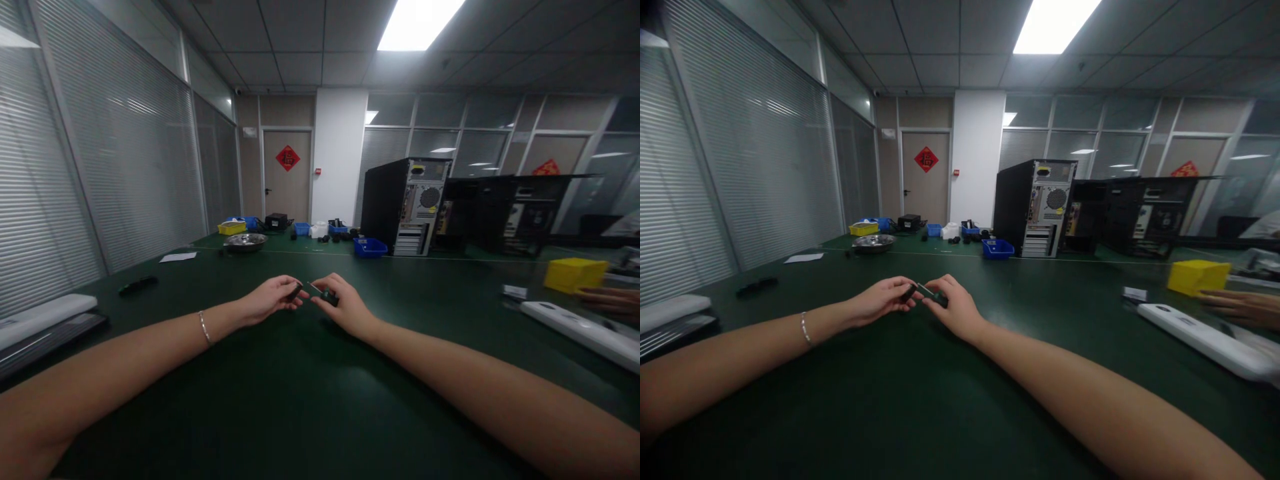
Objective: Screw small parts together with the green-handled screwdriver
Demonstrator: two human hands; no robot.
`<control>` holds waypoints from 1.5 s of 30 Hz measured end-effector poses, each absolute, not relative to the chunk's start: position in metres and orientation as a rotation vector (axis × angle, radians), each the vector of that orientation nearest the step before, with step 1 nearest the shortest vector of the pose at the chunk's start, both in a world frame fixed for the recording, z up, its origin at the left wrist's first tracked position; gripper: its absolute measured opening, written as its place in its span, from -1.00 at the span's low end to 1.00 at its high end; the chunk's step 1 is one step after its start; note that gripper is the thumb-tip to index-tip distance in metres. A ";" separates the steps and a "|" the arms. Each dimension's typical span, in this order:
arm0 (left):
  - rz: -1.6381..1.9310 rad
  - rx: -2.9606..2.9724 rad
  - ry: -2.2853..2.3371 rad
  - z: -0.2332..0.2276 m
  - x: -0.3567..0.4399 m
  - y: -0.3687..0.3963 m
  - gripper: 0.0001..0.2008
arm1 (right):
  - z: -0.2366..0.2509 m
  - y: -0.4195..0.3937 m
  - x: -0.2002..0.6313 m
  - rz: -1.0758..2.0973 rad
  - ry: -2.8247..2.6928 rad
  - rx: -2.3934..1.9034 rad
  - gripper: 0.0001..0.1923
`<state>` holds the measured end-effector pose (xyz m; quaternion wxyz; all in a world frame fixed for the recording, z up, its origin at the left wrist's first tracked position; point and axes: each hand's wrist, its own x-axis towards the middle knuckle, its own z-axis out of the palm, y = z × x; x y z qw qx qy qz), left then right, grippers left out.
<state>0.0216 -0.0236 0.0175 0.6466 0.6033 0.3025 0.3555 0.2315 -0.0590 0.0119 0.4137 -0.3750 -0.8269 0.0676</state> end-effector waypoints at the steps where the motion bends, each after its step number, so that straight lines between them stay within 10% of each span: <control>1: 0.793 1.377 0.695 0.016 0.020 -0.024 -0.78 | 0.011 -0.057 0.233 0.184 -2.077 -0.964 -0.74; 45: 0.753 2.035 0.852 0.016 0.013 -0.028 -0.62 | 0.009 -0.053 0.236 0.152 -2.322 -1.012 -0.67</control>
